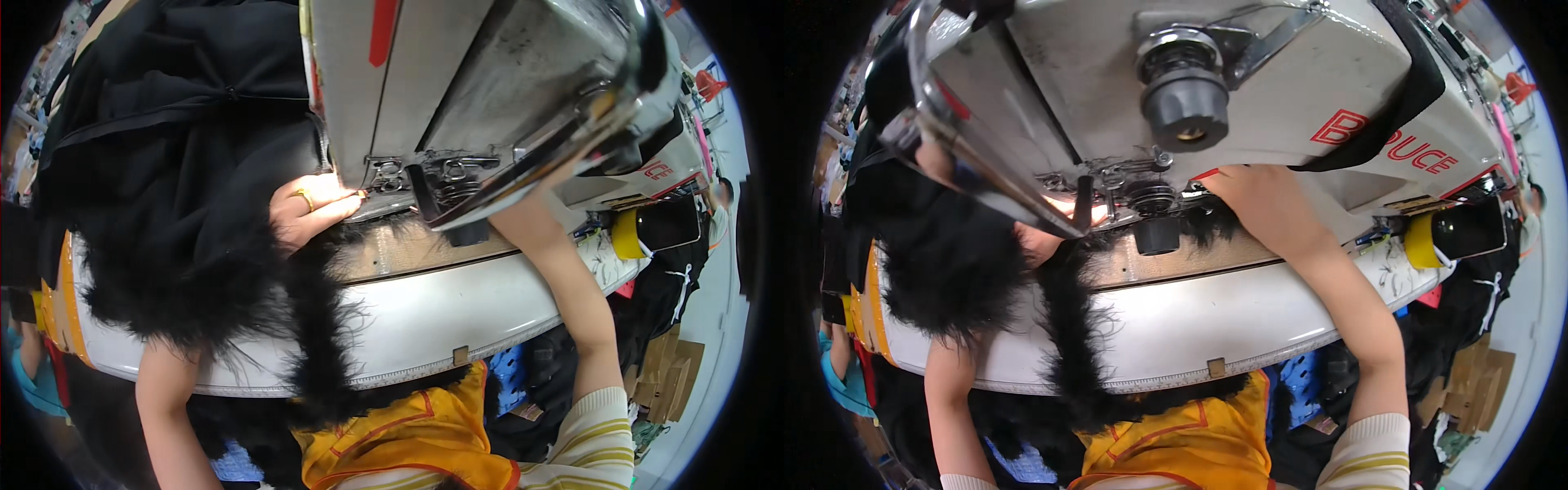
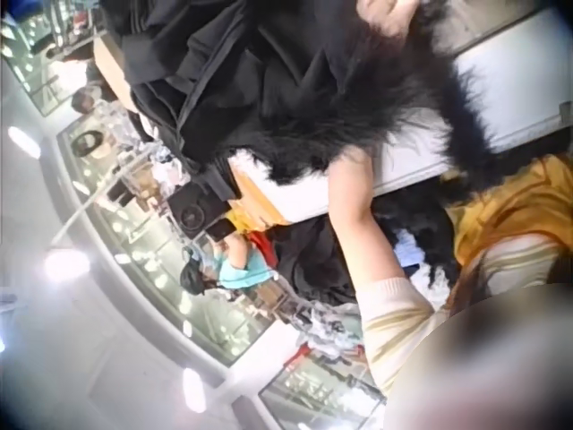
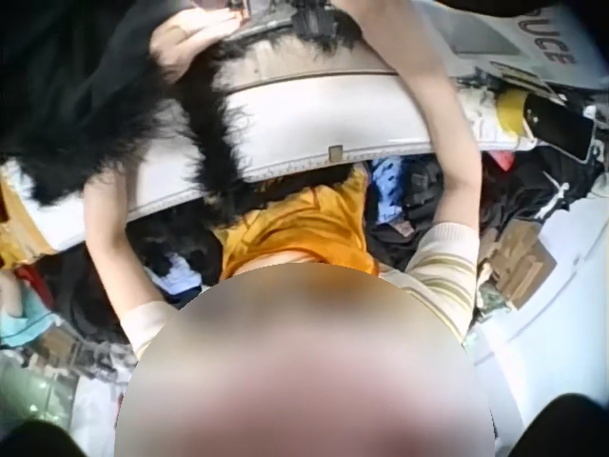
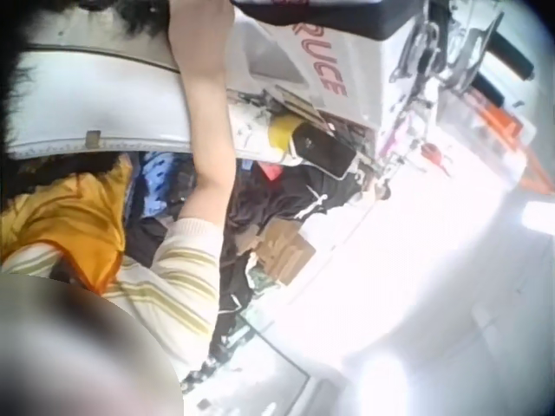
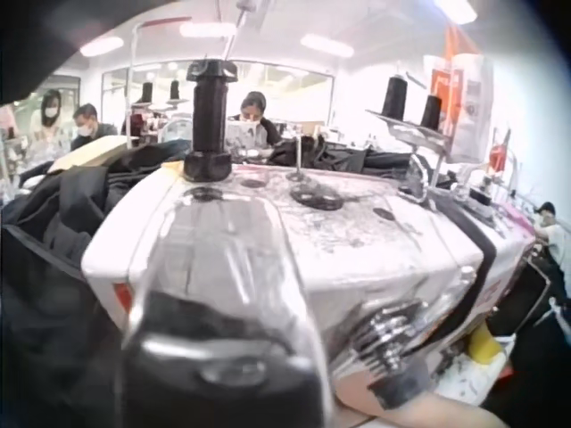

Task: Sewing fur trim onto black garments using an industrial sewing machine.

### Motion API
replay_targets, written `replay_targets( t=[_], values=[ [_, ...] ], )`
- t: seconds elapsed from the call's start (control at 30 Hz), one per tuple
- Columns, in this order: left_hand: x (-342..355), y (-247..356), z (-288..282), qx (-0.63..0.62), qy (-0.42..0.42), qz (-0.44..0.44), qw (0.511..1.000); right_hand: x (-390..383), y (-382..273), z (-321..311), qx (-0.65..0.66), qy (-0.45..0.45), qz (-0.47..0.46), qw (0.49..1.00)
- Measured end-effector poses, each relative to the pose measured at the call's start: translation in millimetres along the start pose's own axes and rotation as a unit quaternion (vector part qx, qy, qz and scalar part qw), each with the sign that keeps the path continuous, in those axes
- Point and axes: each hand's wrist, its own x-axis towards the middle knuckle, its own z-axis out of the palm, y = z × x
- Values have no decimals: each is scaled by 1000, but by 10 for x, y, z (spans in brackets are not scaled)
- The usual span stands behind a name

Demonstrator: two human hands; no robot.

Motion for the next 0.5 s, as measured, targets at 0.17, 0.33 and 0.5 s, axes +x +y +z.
replay_targets(
  t=[0.17, 0.33, 0.5],
  values=[
    [1, 49, -58, 40, -21, -17, 999, -33, -49, -15, -99, 31, -41, 994],
    [-9, 392, -94, 120, -54, -71, 989, 19, -79, -76, -15, -36, -25, 999],
    [-224, 954, 129, 318, -191, -231, 900, 126, -58, -331, 11, -60, -96, 993]
  ],
)
